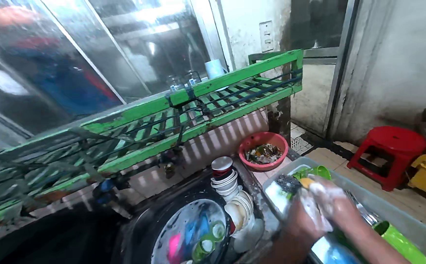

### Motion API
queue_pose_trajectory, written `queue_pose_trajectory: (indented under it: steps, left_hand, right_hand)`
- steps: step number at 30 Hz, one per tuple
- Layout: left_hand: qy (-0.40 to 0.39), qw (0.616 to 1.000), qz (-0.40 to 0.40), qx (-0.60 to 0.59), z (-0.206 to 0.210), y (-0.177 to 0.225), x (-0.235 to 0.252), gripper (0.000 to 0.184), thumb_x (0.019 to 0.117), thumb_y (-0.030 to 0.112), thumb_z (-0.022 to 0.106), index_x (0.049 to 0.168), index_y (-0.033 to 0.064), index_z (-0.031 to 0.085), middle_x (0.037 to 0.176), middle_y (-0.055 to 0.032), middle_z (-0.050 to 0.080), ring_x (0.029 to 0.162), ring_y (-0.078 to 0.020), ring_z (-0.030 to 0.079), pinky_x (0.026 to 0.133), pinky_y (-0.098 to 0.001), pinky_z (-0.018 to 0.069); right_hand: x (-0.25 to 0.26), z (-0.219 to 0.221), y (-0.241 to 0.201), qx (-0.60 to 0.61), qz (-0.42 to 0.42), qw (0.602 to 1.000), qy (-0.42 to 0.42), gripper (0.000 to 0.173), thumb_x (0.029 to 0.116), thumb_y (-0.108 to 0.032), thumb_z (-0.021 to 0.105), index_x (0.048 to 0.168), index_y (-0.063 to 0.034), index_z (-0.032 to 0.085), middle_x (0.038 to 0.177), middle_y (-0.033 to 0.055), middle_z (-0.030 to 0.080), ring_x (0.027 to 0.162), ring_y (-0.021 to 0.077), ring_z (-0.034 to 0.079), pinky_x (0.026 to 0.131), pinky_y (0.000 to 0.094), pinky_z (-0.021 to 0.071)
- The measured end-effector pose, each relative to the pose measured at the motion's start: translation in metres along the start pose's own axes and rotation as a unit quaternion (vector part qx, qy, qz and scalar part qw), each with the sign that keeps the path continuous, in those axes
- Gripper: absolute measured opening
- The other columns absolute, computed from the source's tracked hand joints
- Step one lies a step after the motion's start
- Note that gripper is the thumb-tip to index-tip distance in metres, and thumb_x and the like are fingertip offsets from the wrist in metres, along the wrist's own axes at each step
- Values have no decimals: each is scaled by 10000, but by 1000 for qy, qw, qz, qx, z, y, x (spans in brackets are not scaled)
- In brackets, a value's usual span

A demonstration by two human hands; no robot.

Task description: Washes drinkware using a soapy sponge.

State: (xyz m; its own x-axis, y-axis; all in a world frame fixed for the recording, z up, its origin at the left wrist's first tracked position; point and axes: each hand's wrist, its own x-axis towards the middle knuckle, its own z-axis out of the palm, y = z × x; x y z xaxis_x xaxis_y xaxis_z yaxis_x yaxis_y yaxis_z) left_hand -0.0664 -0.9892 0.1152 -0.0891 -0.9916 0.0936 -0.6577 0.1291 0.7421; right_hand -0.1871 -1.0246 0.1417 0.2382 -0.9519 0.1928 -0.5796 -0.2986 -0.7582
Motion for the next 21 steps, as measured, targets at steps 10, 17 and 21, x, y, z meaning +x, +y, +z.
queue_pose_trajectory:
  steps: [10,17,21]
  left_hand:
    - [-31,993,-106,31,-34,1,0,676,883,203,739,1445,-66,478,1407,-232,575,1321,-296,555,1136,-428,435]
    - [25,993,-74,85,-59,-14,-1,580,921,185,638,1454,-10,521,1431,-207,576,1320,-299,566,1107,-458,459]
    - [108,976,-159,105,-123,-95,-25,613,868,359,786,1418,166,598,1388,-133,617,1208,-279,643,1032,-500,532]
  right_hand:
    - [-23,31,-15,-30,-94,991,91,433,966,-147,564,1367,4,623,1393,207,617,1308,380,582,1098,553,463]
    - [-14,34,-23,13,-109,994,26,454,998,-148,512,1416,16,578,1418,241,589,1310,414,574,1098,585,444]
    - [-34,18,-18,-17,-59,988,-142,429,1029,-147,547,1430,3,569,1324,292,632,1201,486,626,1034,663,458]
